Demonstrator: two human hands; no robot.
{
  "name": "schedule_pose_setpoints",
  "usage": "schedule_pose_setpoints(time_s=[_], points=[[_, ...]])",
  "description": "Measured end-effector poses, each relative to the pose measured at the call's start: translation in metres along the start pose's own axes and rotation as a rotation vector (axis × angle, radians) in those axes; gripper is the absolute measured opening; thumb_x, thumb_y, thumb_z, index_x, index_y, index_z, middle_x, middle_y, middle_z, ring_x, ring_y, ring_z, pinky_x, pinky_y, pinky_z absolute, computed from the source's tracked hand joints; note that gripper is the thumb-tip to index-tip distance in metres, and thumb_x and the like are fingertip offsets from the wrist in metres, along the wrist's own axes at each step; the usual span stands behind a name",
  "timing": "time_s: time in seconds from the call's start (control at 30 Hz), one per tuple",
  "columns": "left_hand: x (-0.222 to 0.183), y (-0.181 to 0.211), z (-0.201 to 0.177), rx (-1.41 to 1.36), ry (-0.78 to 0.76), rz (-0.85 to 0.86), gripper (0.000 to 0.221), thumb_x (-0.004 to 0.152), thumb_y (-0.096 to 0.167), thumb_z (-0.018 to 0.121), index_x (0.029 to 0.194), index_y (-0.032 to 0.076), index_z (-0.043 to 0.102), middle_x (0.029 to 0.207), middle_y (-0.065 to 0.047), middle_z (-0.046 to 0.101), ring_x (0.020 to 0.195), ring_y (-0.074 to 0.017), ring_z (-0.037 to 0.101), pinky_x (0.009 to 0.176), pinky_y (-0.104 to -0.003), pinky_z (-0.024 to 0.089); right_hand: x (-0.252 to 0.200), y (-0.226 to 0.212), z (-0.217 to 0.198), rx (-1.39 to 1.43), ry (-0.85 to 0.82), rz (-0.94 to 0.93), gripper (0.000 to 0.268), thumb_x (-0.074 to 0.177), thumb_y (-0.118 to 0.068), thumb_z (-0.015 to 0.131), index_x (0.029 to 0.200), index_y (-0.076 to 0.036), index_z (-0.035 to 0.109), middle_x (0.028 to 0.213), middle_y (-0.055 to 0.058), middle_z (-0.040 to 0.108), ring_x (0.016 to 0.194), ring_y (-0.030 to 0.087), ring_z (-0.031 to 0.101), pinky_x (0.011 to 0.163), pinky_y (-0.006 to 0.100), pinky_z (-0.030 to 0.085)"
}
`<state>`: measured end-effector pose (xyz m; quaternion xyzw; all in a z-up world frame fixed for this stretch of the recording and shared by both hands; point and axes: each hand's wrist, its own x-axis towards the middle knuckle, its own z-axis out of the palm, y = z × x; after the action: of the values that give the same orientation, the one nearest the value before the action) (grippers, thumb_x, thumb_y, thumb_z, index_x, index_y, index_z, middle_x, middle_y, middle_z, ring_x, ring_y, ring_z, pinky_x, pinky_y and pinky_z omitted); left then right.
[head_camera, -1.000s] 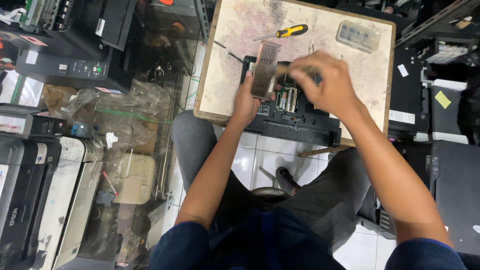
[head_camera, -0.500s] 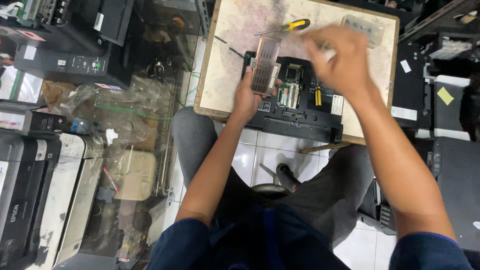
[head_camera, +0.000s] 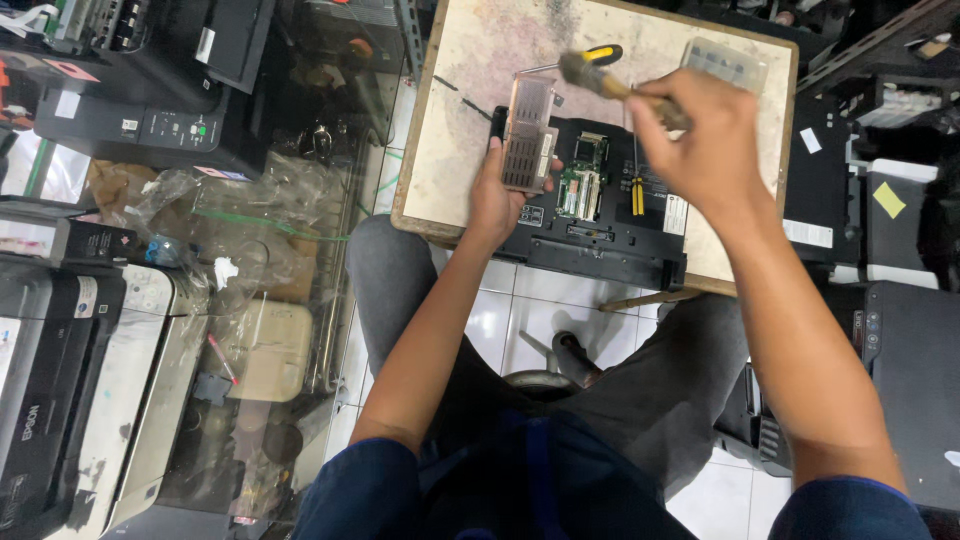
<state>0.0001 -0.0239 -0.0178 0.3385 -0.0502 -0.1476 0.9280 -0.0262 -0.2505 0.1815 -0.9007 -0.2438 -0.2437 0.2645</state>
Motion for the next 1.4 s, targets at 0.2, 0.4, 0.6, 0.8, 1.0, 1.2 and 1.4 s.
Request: schedule_pose_setpoints(time_s=[0.2, 0.4, 0.6, 0.8, 1.0, 1.2, 1.4], points=[[0.000, 0.000, 0.003, -0.062, 0.059, -0.011, 0.070, 0.115, 0.060, 0.030, 0.130, 0.003, 0.068, 0.107, -0.034, 0.078, 0.084, -0.0388, 0.082, 0.060, -0.035, 0.053, 0.012, -0.090, -0.020, 0.336, -0.288, 0.129, 0.008, 0.097, -0.002, 0.080, 0.104, -0.003, 0.081, 0.085, 0.020, 0.078, 0.077, 0.042, 0.075, 0.072, 0.050, 0.057], [0.008, -0.007, -0.012, -0.059, 0.036, -0.029, 0.071, 0.113, 0.064, 0.026, 0.127, 0.008, 0.067, 0.107, -0.033, 0.079, 0.074, -0.0380, 0.080, 0.051, -0.032, 0.040, 0.008, -0.041, -0.005, 0.084, -0.076, 0.087, 0.006, 0.111, 0.002, 0.079, 0.114, 0.000, 0.083, 0.092, 0.019, 0.079, 0.083, 0.040, 0.077, 0.076, 0.043, 0.060], [0.009, -0.010, -0.020, -0.048, 0.105, -0.035, 0.062, 0.114, 0.059, 0.031, 0.124, 0.009, 0.066, 0.105, -0.033, 0.079, 0.072, -0.0406, 0.079, 0.051, -0.033, 0.040, 0.006, -0.069, -0.012, 0.327, -0.206, 0.212, 0.010, 0.104, 0.001, 0.076, 0.112, -0.003, 0.082, 0.088, 0.019, 0.078, 0.072, 0.029, 0.069, 0.072, 0.041, 0.056], [-0.004, 0.012, 0.016, -0.116, 0.175, -0.045, 0.063, 0.112, 0.051, 0.039, 0.130, -0.004, 0.064, 0.101, -0.035, 0.076, 0.080, -0.0392, 0.074, 0.065, -0.042, 0.060, 0.007, -0.033, -0.004, -0.032, 0.022, 0.008, 0.012, 0.114, 0.002, 0.073, 0.121, 0.009, 0.079, 0.101, 0.019, 0.079, 0.082, 0.027, 0.070, 0.073, 0.039, 0.052], [0.003, 0.006, 0.012, -0.083, 0.229, -0.035, 0.055, 0.113, 0.051, 0.041, 0.124, 0.003, 0.064, 0.098, -0.022, 0.077, 0.058, -0.0319, 0.068, 0.051, -0.035, 0.045, 0.007, -0.060, 0.004, 0.235, -0.265, 0.266, 0.012, 0.111, -0.015, 0.075, 0.106, -0.006, 0.080, 0.080, 0.000, 0.075, 0.054, 0.006, 0.036, 0.054, 0.024, 0.033], [0.001, 0.010, 0.012, -0.026, 0.154, -0.097, 0.072, 0.113, 0.060, 0.029, 0.132, 0.001, 0.066, 0.096, -0.027, 0.079, 0.064, -0.0284, 0.068, 0.052, -0.031, 0.039, 0.012, -0.036, 0.001, 0.207, -0.082, 0.239, 0.012, 0.115, -0.007, 0.072, 0.110, 0.000, 0.080, 0.084, 0.008, 0.077, 0.067, 0.010, 0.061, 0.061, 0.026, 0.043], [0.011, 0.002, 0.003, -0.039, 0.134, -0.133, 0.071, 0.111, 0.062, 0.032, 0.132, 0.002, 0.065, 0.097, -0.029, 0.078, 0.062, -0.0292, 0.068, 0.048, -0.030, 0.036, 0.010, -0.042, 0.000, 0.210, -0.253, 0.262, 0.013, 0.112, -0.012, 0.073, 0.116, -0.003, 0.081, 0.094, 0.006, 0.079, 0.049, 0.007, 0.041, 0.042, 0.024, 0.025]])
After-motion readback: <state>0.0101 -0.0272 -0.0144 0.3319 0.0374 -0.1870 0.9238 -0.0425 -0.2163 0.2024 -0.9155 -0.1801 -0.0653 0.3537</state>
